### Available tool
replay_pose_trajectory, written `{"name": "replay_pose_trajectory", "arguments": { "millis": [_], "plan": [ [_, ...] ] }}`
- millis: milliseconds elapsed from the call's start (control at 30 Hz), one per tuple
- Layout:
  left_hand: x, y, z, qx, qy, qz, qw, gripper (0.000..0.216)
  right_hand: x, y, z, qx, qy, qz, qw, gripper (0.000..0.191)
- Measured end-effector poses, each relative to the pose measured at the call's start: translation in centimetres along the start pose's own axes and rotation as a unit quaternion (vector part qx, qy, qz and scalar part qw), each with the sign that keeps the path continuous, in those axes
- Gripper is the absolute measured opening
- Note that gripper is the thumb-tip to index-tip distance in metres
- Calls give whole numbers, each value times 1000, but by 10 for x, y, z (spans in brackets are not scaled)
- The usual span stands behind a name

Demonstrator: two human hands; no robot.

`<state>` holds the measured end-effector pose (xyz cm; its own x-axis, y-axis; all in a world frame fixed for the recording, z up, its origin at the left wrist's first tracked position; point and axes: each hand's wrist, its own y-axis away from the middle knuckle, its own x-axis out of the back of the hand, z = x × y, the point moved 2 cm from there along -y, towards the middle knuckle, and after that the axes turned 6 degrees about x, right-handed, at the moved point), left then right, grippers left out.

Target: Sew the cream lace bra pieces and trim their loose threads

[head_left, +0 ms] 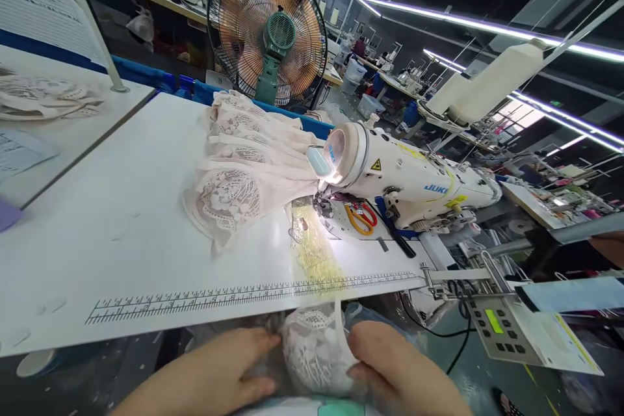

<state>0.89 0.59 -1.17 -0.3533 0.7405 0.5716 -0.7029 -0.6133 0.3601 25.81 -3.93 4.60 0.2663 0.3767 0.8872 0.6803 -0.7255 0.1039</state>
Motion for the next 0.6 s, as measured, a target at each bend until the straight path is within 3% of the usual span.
{"name": "replay_pose_trajectory", "arguments": {
  "millis": [100, 200, 300, 467, 533, 600],
  "plan": [
    [-12, -12, -2, -16, 76, 12, 997, 74, 38, 13, -16, 88, -66, 109, 988, 16],
    [-21, -23, 5, -60, 177, 25, 982, 92, 58, 19, -21, 156, -103, 178, 966, 19],
    [-26, -36, 25, -135, 281, 16, 950, 89, 64, 19, -21, 164, -134, 215, 953, 16],
    [-25, -52, 51, -177, 419, -51, 889, 58, 71, 13, -13, 130, -182, 256, 941, 17],
    [-15, -50, 46, -140, 485, -17, 863, 58, 72, 6, 2, 67, -227, 245, 940, 20],
    [4, -41, 33, -63, 549, 59, 832, 64, 70, -7, 25, -1, -288, 227, 930, 29]
  ]
}}
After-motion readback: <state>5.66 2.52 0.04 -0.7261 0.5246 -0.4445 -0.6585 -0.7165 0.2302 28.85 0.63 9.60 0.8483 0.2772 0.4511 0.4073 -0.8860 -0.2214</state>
